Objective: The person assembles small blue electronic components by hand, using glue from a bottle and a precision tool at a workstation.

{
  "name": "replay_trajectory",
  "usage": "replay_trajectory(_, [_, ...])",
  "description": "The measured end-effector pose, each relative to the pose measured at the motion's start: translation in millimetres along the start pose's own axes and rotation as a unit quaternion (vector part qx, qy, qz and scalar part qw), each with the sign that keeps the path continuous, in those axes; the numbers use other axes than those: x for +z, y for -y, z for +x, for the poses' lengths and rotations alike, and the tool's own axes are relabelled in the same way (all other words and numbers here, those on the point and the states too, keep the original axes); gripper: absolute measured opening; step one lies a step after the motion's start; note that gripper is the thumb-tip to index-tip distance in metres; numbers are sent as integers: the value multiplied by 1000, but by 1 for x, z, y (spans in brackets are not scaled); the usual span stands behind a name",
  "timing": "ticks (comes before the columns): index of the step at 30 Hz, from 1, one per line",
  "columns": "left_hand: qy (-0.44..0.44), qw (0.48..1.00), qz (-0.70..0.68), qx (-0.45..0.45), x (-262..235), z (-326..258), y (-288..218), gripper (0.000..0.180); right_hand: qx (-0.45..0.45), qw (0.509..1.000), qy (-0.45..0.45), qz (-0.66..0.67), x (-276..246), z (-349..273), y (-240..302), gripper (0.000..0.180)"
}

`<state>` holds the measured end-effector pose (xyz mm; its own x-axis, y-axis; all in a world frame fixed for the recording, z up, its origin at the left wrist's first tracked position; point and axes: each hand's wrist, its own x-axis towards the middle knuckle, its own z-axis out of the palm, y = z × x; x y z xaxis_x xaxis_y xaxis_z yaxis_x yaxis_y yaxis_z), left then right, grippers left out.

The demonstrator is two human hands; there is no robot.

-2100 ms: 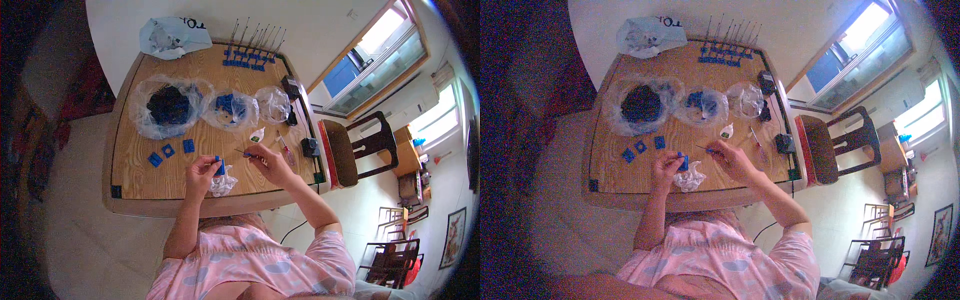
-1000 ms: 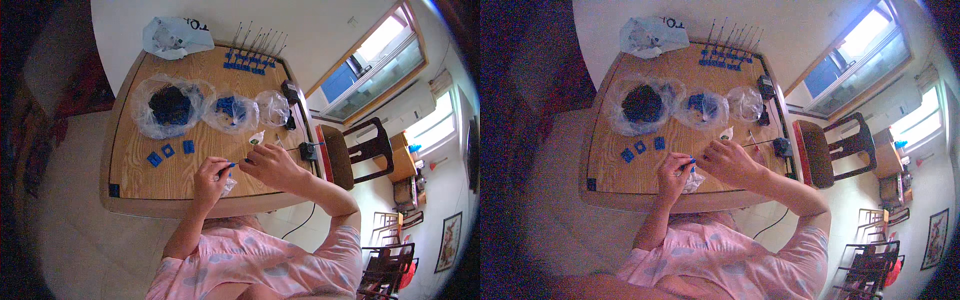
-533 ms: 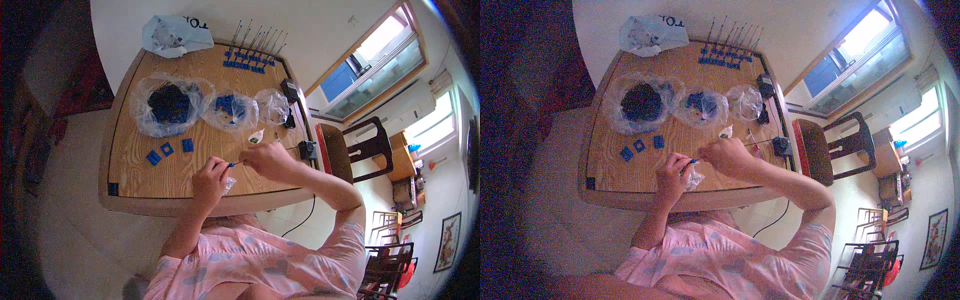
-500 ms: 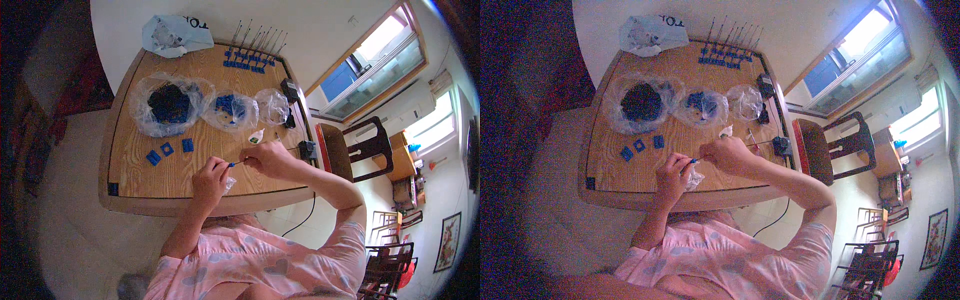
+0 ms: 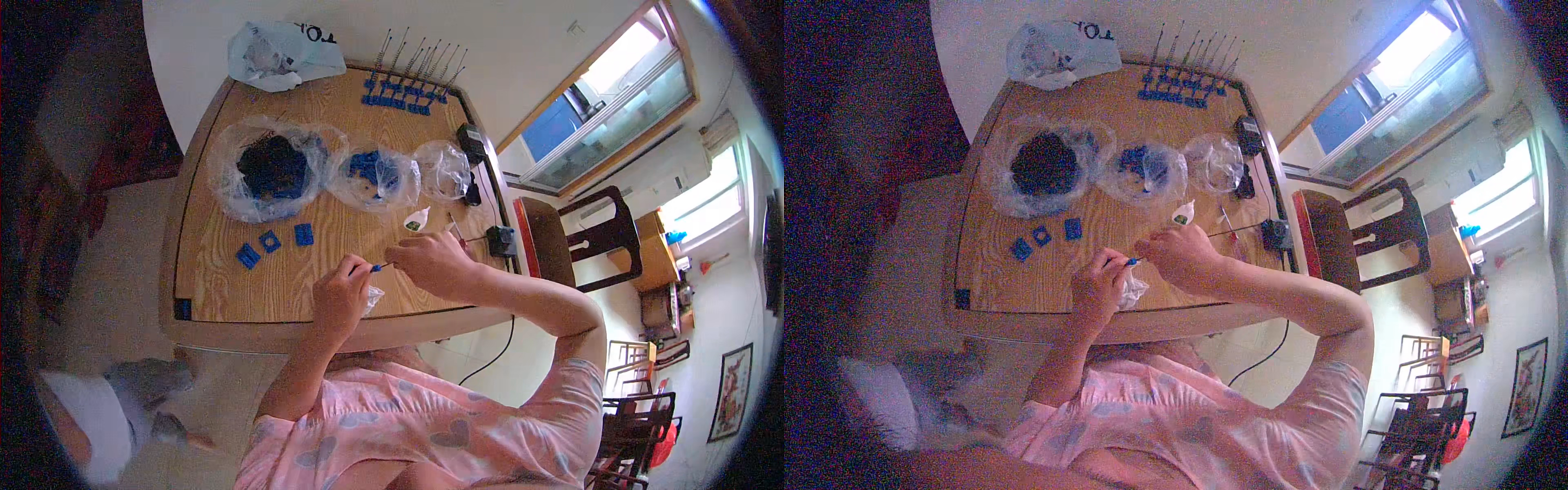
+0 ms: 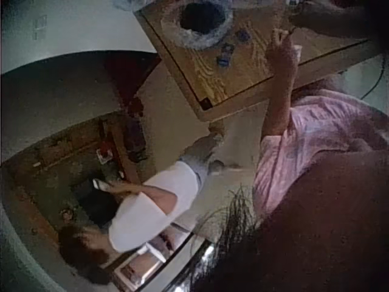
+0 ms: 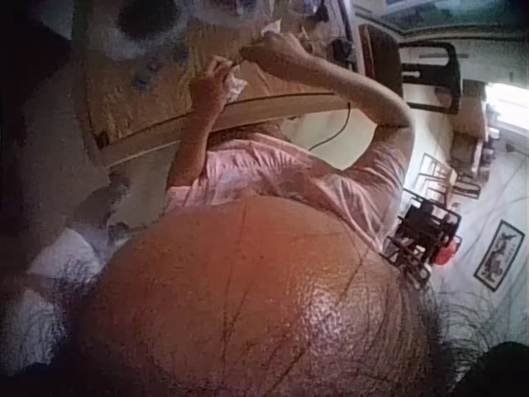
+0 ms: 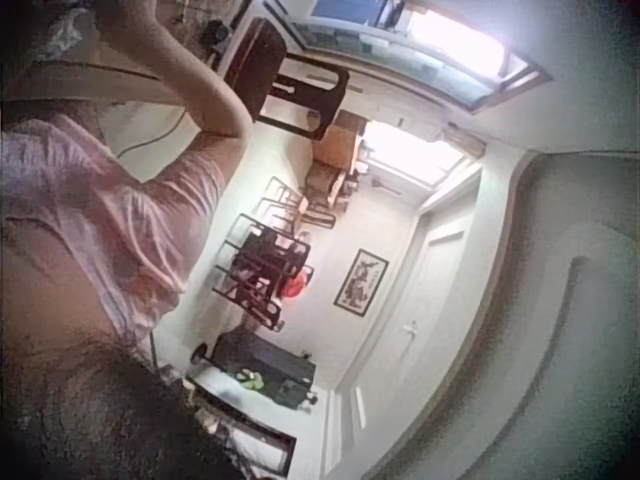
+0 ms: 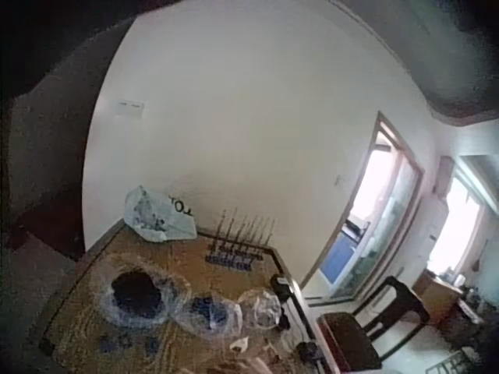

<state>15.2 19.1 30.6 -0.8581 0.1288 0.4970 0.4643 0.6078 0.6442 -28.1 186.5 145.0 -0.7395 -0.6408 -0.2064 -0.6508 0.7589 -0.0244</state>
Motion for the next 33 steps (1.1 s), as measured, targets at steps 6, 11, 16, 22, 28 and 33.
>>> replay_trajectory(6, [13,999,-27,-38,4,2,2,9,-25,998,3,-62,3,3,-3,21])
replay_trajectory(11, [-20,1000,-12,-11,1,5,1,8,-120,975,-83,-169,3,-3,2,22])
replay_trajectory(16, [-29,999,-32,-23,2,4,2,8,-128,974,-99,-156,8,-2,4,21])
replay_trajectory(22, [-23,999,-34,-25,4,1,0,8,-140,972,-95,-166,13,-2,2,22])
replay_trajectory(28, [0,999,-32,-36,8,-1,2,9,-116,979,-79,-147,17,-2,-2,24])
replay_trajectory(33, [-26,997,-69,-39,13,-2,20,8,-103,971,-106,-187,-15,-15,3,27])
